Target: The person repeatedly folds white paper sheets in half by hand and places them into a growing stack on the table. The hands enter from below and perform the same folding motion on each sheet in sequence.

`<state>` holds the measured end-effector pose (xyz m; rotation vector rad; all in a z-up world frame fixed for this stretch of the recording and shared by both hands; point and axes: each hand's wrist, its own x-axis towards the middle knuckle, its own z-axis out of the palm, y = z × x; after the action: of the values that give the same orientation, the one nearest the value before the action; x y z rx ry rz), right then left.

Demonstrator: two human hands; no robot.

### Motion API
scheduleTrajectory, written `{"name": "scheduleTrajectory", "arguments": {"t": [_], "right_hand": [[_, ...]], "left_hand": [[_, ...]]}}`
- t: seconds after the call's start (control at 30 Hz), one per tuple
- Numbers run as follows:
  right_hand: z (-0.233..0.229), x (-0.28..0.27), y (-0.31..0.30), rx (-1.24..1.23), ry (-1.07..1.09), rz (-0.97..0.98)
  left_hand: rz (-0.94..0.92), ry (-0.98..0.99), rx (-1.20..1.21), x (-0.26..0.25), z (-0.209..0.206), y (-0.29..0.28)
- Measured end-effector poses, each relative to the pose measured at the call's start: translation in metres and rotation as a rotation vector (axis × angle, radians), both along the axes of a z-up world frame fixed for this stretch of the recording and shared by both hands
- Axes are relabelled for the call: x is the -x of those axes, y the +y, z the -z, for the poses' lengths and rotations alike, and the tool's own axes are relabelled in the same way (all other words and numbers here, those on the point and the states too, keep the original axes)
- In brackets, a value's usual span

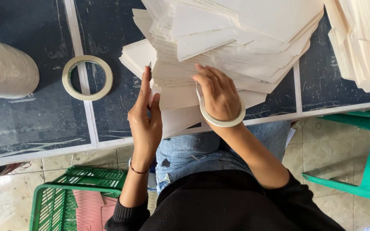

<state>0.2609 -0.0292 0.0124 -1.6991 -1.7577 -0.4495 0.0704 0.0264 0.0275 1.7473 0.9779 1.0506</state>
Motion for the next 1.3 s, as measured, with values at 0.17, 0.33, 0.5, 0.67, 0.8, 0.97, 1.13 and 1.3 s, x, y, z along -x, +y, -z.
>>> {"name": "scheduleTrajectory", "arguments": {"t": [0.17, 0.33, 0.5, 0.67, 0.8, 0.97, 1.13, 1.3], "right_hand": [[-0.011, -0.047, 0.002, -0.090, -0.093, 0.187], [-0.093, -0.060, 0.007, -0.082, 0.123, 0.114], [-0.108, -0.071, 0.017, -0.144, 0.271, 0.111], [-0.072, -0.097, 0.016, -0.150, 0.352, 0.204], [-0.110, -0.067, 0.022, -0.202, 0.271, 0.057], [-0.107, -0.065, 0.020, -0.183, 0.298, 0.037], [-0.108, -0.066, 0.017, -0.149, 0.343, 0.068], [-0.104, -0.066, 0.019, -0.168, 0.317, 0.049]], "left_hand": [[-0.038, 0.083, 0.007, 0.006, -0.006, -0.006], [-0.003, 0.374, -0.064, 0.019, 0.027, -0.020], [-0.018, 0.498, -0.101, 0.028, 0.036, -0.037], [-0.071, 0.707, -0.238, 0.028, 0.033, -0.049], [-0.312, 1.087, -0.493, 0.012, 0.009, -0.053], [-0.124, 1.015, -0.685, -0.003, -0.052, -0.020], [0.055, 0.967, -0.724, -0.008, -0.086, 0.000], [0.215, 0.822, -0.934, -0.059, -0.016, 0.065]]}}
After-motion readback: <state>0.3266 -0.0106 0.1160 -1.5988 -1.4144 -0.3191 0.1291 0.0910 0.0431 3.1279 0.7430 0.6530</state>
